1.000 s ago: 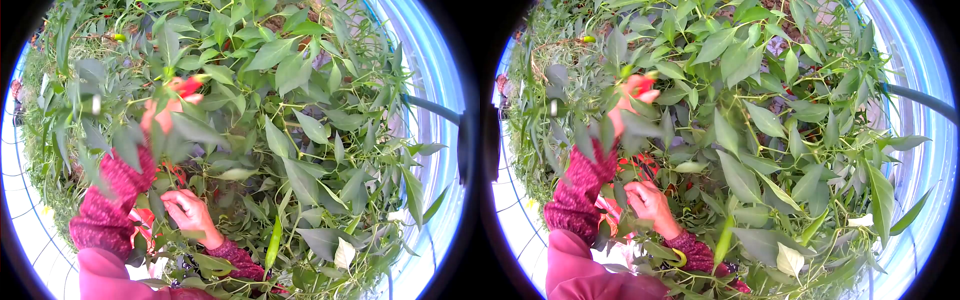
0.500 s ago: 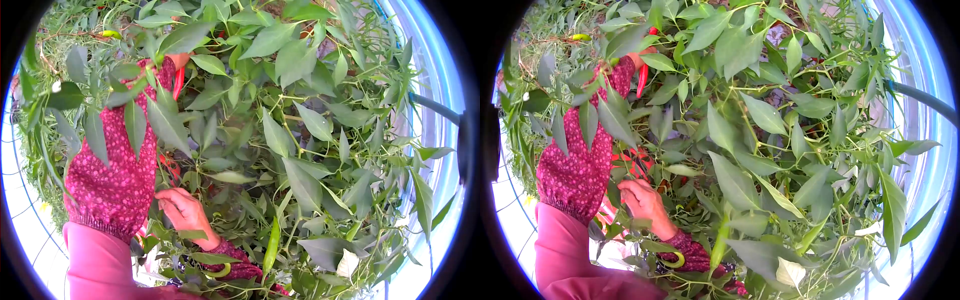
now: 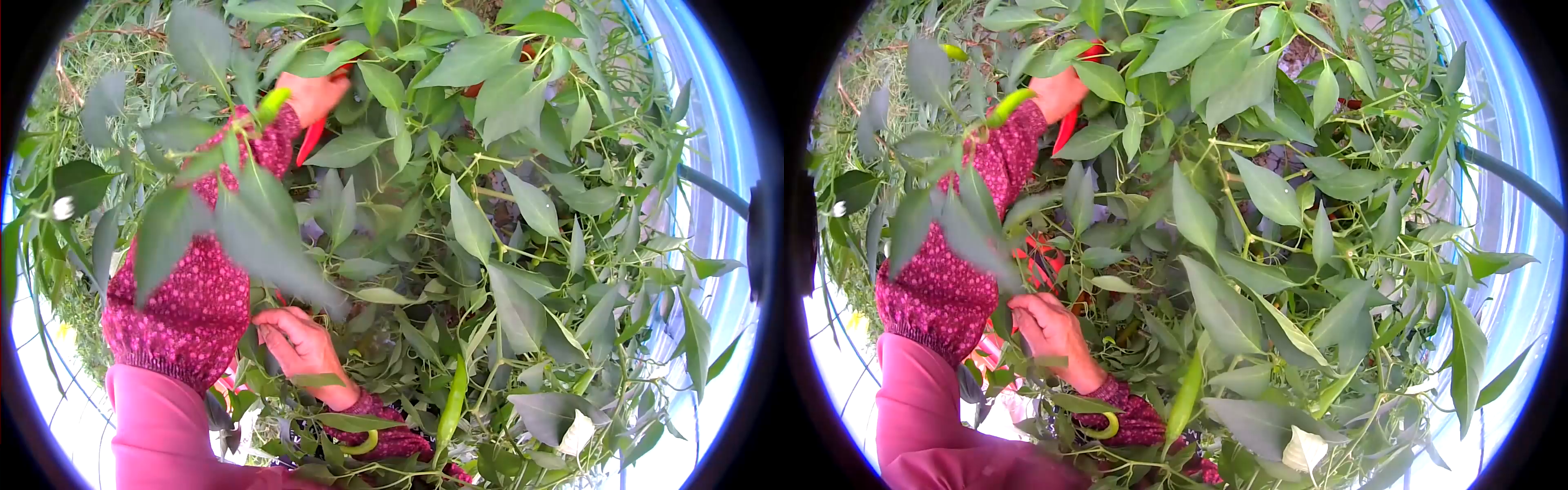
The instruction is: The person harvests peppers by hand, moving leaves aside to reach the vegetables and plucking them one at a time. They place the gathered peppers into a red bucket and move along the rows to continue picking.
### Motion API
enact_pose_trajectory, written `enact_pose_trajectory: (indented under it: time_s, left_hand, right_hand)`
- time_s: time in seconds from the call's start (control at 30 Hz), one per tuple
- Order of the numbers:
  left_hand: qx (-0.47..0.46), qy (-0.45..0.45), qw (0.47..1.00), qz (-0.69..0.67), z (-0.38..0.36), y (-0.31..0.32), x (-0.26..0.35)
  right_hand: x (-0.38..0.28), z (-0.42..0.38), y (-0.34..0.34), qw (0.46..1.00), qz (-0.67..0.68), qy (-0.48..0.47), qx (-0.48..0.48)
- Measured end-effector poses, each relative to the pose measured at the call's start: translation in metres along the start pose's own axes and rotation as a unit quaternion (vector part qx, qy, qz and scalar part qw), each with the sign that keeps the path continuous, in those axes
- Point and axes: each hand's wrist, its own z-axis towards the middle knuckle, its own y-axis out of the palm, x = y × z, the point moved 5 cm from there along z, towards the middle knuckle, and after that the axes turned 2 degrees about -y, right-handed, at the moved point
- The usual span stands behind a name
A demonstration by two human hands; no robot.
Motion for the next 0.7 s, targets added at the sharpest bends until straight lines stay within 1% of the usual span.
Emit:
enact_pose_trajectory:
  time_s: [0.07,0.13,0.17,0.23,0.33,0.43,0.47,0.53,0.57,0.63,0.67,0.7]
  left_hand:
    - [-0.049,-0.006,0.998,0.030,0.002,0.006,0.002]
    - [-0.090,-0.005,0.994,0.061,-0.001,0.013,0.009]
    - [-0.101,-0.007,0.992,0.073,-0.006,0.017,0.009]
    - [-0.131,-0.003,0.986,0.099,-0.005,0.024,0.009]
    - [-0.158,0.005,0.978,0.133,-0.009,0.028,0.010]
    - [-0.171,0.020,0.970,0.171,-0.012,0.026,0.008]
    - [-0.177,0.021,0.966,0.187,-0.016,0.024,0.006]
    - [-0.184,0.026,0.958,0.217,-0.023,0.008,0.004]
    - [-0.187,0.029,0.954,0.233,-0.024,-0.002,0.000]
    - [-0.193,0.031,0.948,0.252,-0.034,-0.024,-0.003]
    - [-0.206,0.036,0.945,0.254,-0.041,-0.039,-0.003]
    - [-0.204,-0.003,0.943,0.261,-0.047,-0.054,0.000]
  right_hand:
    - [0.002,0.001,0.002,1.000,-0.015,0.007,0.004]
    - [0.000,-0.003,-0.003,0.999,-0.035,-0.031,0.018]
    - [0.001,-0.004,-0.003,0.999,-0.038,-0.030,0.016]
    - [0.002,-0.004,-0.002,0.999,-0.003,-0.029,0.035]
    - [0.003,-0.005,-0.003,0.998,-0.010,-0.052,0.043]
    - [0.005,-0.007,-0.005,0.998,-0.014,-0.041,0.037]
    - [0.007,-0.008,-0.007,0.998,-0.012,-0.039,0.040]
    - [0.014,-0.008,-0.004,1.000,0.000,0.012,-0.008]
    - [0.012,-0.007,-0.001,1.000,0.005,0.009,-0.005]
    - [0.011,-0.006,-0.001,0.999,-0.013,-0.047,0.017]
    - [0.011,-0.006,0.000,0.999,-0.010,-0.049,0.019]
    - [0.011,-0.006,0.000,0.999,-0.005,-0.047,0.023]
